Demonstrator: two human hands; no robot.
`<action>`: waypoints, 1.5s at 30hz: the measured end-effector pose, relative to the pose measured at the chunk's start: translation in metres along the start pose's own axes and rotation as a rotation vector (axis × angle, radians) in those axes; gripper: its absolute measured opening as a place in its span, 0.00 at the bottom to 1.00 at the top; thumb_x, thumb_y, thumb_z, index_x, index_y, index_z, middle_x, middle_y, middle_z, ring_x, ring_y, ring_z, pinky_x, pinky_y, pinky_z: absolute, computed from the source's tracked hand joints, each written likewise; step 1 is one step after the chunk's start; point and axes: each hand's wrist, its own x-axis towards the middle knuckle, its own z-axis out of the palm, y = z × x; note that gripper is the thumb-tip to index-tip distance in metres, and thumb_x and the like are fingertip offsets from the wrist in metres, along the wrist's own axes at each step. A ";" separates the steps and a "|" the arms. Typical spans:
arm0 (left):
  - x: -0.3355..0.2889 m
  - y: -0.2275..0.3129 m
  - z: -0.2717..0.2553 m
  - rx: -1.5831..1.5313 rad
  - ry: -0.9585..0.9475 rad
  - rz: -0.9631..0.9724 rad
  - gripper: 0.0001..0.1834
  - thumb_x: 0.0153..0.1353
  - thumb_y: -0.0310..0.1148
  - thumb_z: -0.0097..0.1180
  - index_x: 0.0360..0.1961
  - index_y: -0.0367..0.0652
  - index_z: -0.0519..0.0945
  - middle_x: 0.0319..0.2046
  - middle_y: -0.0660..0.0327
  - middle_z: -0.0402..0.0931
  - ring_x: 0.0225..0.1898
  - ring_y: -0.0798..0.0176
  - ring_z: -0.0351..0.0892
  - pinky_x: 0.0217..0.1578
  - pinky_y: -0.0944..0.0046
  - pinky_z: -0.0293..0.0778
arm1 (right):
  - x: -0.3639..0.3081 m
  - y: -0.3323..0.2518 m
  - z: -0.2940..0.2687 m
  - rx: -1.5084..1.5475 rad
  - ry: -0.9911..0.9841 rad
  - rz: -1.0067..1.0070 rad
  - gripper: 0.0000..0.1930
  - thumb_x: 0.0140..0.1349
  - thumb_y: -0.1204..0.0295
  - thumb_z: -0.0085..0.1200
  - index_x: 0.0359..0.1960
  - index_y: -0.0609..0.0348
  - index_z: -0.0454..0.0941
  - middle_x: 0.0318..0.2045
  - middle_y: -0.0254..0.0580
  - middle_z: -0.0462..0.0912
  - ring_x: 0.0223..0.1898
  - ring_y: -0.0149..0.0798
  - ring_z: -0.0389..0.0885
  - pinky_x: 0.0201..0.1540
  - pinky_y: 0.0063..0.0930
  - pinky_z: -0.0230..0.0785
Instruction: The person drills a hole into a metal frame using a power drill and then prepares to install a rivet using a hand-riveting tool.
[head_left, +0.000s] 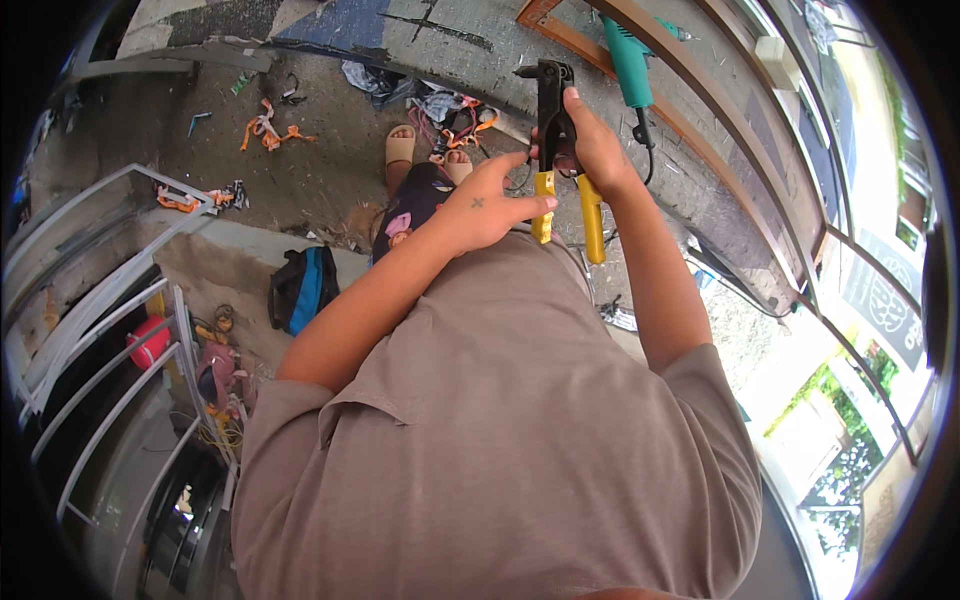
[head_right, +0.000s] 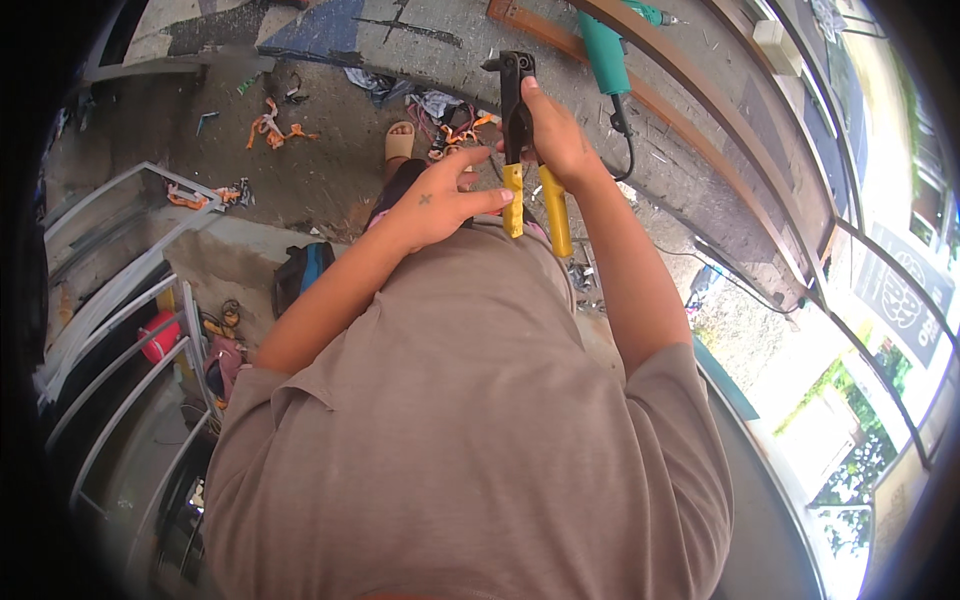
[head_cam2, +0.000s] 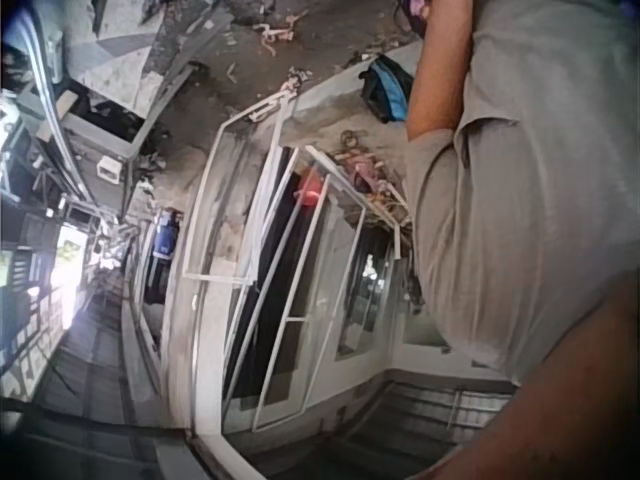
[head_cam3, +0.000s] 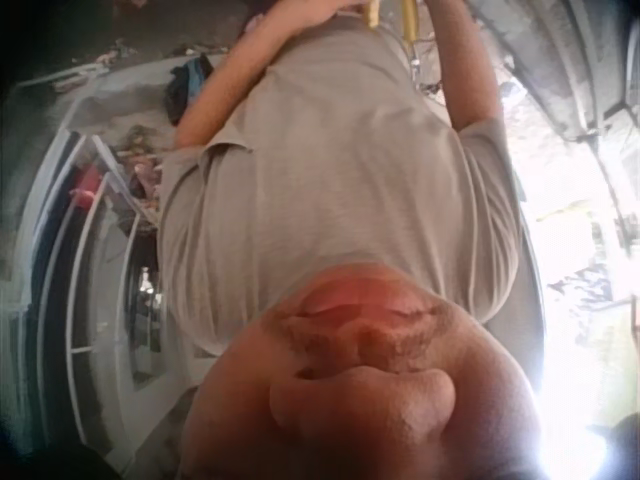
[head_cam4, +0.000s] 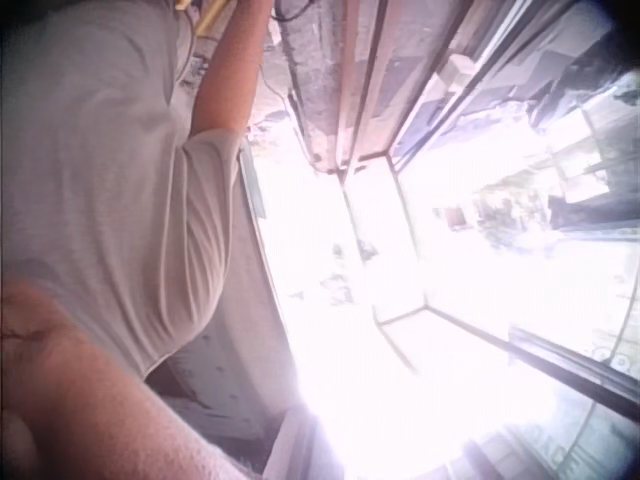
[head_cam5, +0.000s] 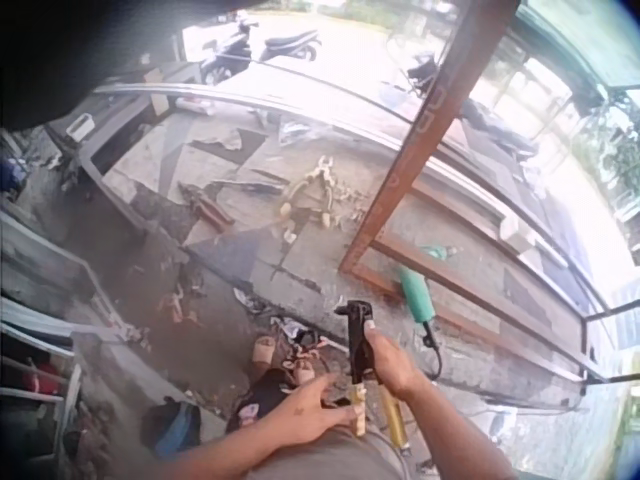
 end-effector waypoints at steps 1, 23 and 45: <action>0.001 0.000 0.002 -0.008 -0.012 -0.010 0.49 0.57 0.46 0.69 0.69 0.25 0.59 0.67 0.34 0.60 0.69 0.38 0.63 0.63 0.50 0.66 | 0.000 -0.005 0.000 -0.035 -0.008 0.005 0.34 0.71 0.38 0.37 0.49 0.62 0.75 0.39 0.44 0.84 0.36 0.38 0.86 0.39 0.30 0.77; 0.010 0.018 0.014 -0.167 -0.448 -0.019 0.41 0.53 0.51 0.71 0.60 0.32 0.72 0.50 0.54 0.78 0.52 0.61 0.75 0.54 0.64 0.68 | 0.013 -0.045 0.019 -0.432 -0.014 0.053 0.35 0.70 0.37 0.37 0.44 0.62 0.75 0.31 0.46 0.83 0.26 0.37 0.84 0.30 0.29 0.76; 0.054 -0.001 0.037 -0.252 -0.510 0.114 0.39 0.49 0.62 0.70 0.50 0.39 0.80 0.44 0.55 0.81 0.49 0.62 0.79 0.53 0.63 0.71 | 0.028 -0.067 0.032 -1.179 0.105 -0.132 0.39 0.72 0.39 0.32 0.38 0.72 0.78 0.33 0.64 0.81 0.42 0.60 0.79 0.49 0.47 0.67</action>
